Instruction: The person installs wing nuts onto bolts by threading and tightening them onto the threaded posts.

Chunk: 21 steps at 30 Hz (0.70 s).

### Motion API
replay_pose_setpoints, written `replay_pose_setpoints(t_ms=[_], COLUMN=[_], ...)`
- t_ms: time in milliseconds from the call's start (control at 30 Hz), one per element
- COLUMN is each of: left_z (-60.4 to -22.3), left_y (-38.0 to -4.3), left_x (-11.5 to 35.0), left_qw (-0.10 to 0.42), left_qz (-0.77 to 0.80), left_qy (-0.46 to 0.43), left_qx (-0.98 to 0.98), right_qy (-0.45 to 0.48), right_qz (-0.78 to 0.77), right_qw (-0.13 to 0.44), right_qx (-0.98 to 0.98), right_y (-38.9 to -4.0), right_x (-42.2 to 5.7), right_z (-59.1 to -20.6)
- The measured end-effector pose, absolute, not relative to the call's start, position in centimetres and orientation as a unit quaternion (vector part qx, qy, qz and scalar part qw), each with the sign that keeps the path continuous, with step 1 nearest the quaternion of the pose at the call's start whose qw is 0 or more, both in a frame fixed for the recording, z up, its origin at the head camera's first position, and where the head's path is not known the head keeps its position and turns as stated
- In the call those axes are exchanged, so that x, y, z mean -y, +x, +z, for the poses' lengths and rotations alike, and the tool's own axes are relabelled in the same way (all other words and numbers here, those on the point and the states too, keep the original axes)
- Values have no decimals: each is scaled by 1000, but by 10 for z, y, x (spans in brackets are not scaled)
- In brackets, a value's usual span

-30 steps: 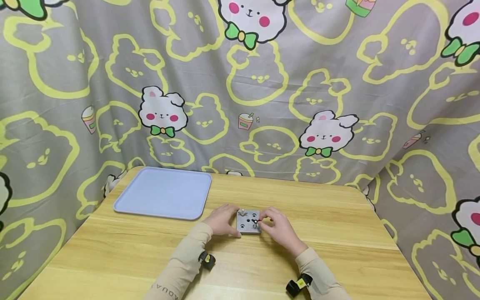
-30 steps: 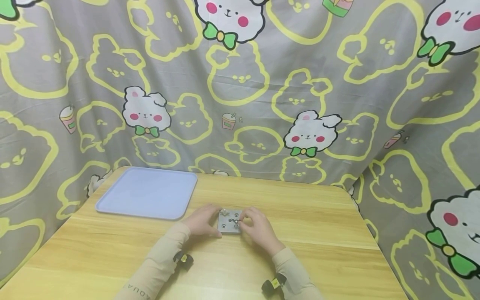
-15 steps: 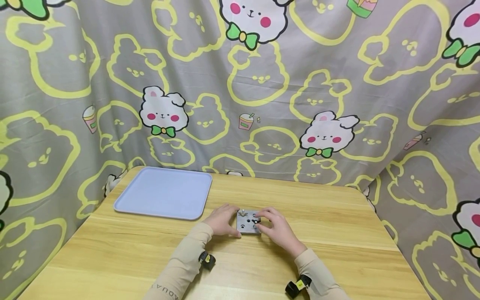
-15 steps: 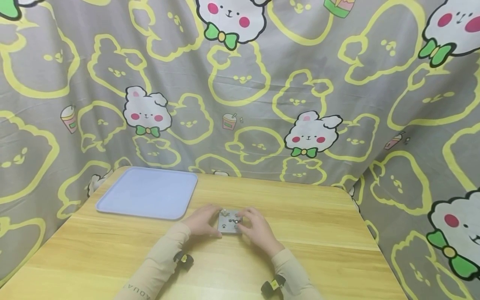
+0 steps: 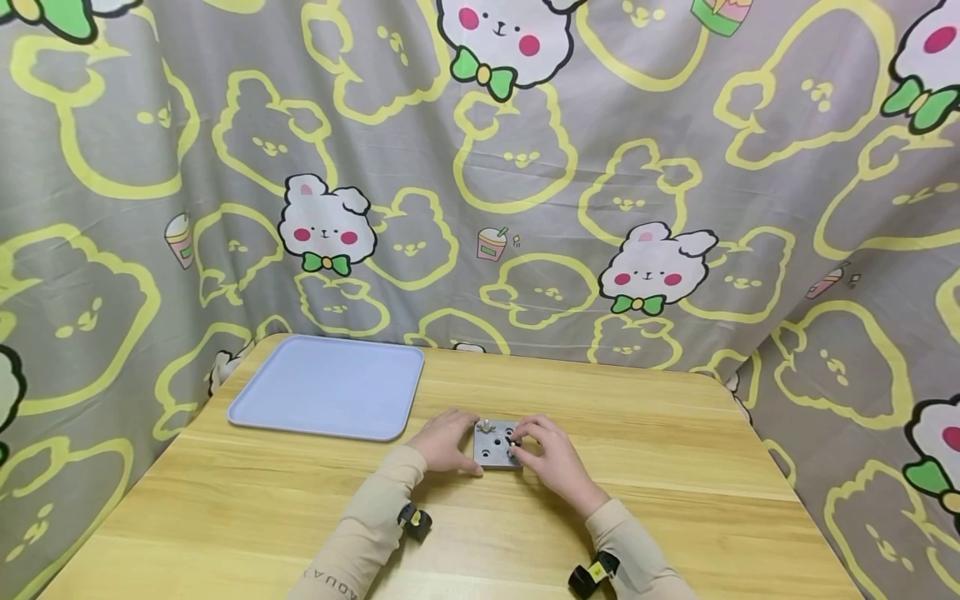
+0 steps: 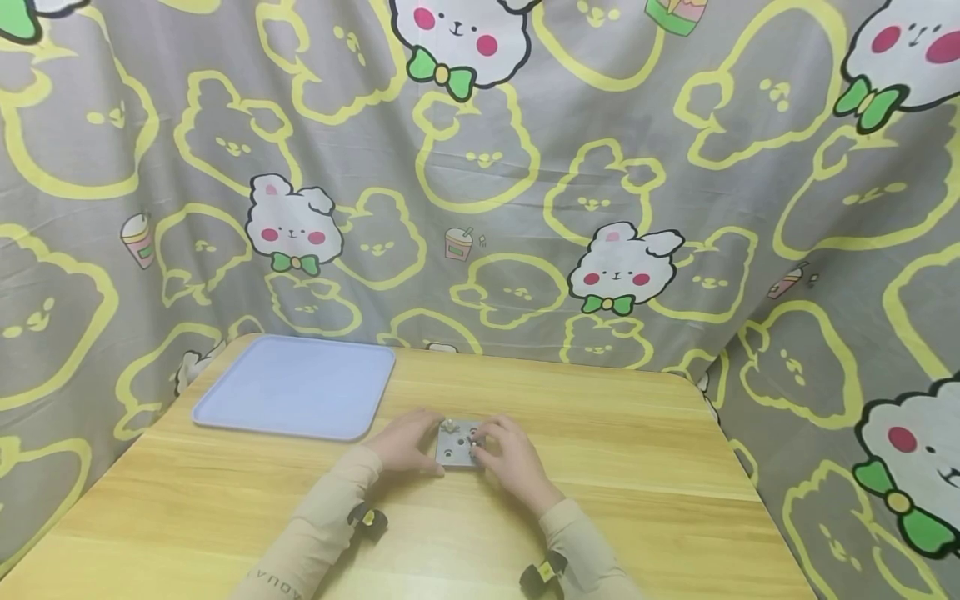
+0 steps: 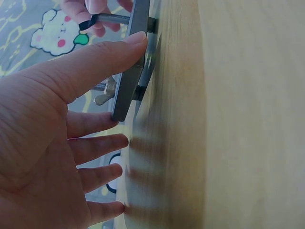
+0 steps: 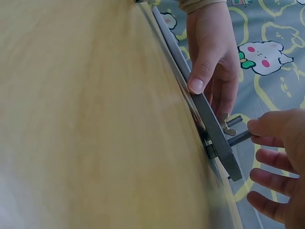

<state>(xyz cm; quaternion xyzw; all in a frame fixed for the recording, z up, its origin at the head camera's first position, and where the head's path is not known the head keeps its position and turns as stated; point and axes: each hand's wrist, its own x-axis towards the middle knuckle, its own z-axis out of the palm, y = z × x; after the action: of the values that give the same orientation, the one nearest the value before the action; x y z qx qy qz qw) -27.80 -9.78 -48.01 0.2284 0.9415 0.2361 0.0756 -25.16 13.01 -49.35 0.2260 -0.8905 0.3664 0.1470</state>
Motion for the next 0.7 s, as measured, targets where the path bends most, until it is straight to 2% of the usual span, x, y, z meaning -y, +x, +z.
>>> replay_pose_setpoints(t_ms=[433,700], left_z=[-482,-482], left_y=[-278,-279], left_x=[97,97], left_qw=[76,75], left_qz=[238,235], left_qy=[228,228], left_qx=[-941,-942], right_qy=[202,199], right_qz=[355,377], right_qw=[151,134], right_qx=[900,894], right_y=[-249,-249], right_x=[-126,-126], right_z=[-493,-493])
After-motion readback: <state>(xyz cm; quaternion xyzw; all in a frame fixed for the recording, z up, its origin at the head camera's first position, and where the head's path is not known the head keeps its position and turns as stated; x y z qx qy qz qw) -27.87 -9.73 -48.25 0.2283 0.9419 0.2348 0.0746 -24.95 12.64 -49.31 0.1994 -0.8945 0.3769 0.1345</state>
